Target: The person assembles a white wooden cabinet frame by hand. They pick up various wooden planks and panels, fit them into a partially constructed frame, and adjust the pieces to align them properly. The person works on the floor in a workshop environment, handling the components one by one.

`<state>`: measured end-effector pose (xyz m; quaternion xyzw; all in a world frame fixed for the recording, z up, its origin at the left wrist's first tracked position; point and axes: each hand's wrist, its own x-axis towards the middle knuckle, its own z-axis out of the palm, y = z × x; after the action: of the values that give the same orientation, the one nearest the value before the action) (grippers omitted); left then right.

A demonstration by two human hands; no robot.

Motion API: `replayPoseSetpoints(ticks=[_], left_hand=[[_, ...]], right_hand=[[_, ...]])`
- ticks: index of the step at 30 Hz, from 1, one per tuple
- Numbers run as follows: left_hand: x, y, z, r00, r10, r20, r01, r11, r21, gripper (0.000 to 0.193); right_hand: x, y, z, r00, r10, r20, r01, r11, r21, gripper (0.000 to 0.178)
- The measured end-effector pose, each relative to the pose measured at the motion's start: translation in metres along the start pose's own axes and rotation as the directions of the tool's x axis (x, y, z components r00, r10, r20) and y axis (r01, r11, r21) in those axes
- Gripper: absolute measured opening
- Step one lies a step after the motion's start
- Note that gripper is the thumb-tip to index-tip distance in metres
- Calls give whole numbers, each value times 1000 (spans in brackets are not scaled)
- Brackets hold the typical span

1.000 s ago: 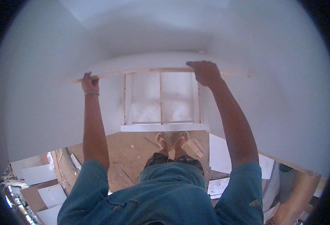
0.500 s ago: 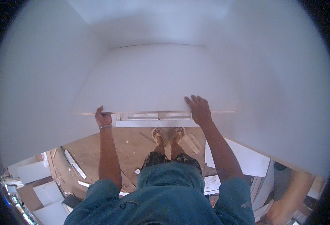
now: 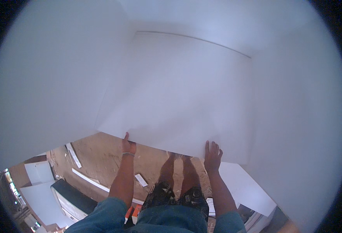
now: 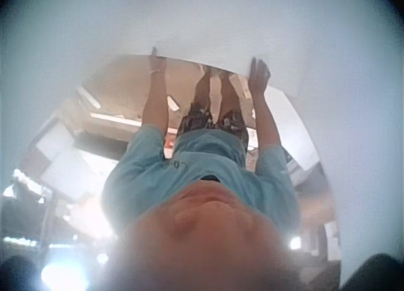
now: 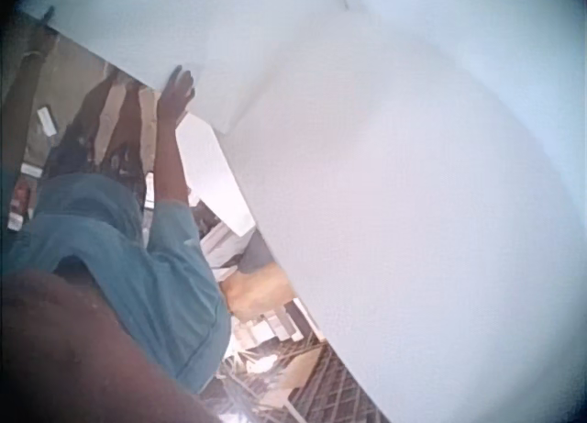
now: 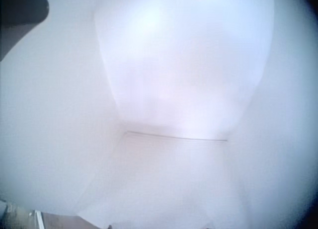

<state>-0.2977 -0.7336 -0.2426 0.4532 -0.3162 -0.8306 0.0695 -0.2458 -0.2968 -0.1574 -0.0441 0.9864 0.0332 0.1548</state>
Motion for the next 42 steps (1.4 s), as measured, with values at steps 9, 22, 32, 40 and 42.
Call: replayPoseSetpoints(ticks=[9, 22, 32, 40, 42], left_hand=[[79, -67, -63, 983, -73, -168, 78, 997, 27, 44], [127, -84, -97, 925, -144, -351, 288, 869, 403, 78], [122, -93, -98, 944, -165, -287, 284, 848, 447, 79], [137, -105, -111, 987, -32, -155, 80, 946, 314, 78], [138, -119, -108, 995, 25, -101, -2, 975, 221, 76]], right_hand=[[15, -19, 124, 997, -13, 74, 16, 999, -47, 71], [20, -24, 182, 988, 16, 153, -28, 997, 76, 69], [6, -45, 210, 987, 145, 63, -150, 985, 84, 90], [-9, -66, 198, 957, 280, 79, -291, 905, 310, 93], [-16, -57, 223, 970, 237, -56, -203, 913, 354, 85]])
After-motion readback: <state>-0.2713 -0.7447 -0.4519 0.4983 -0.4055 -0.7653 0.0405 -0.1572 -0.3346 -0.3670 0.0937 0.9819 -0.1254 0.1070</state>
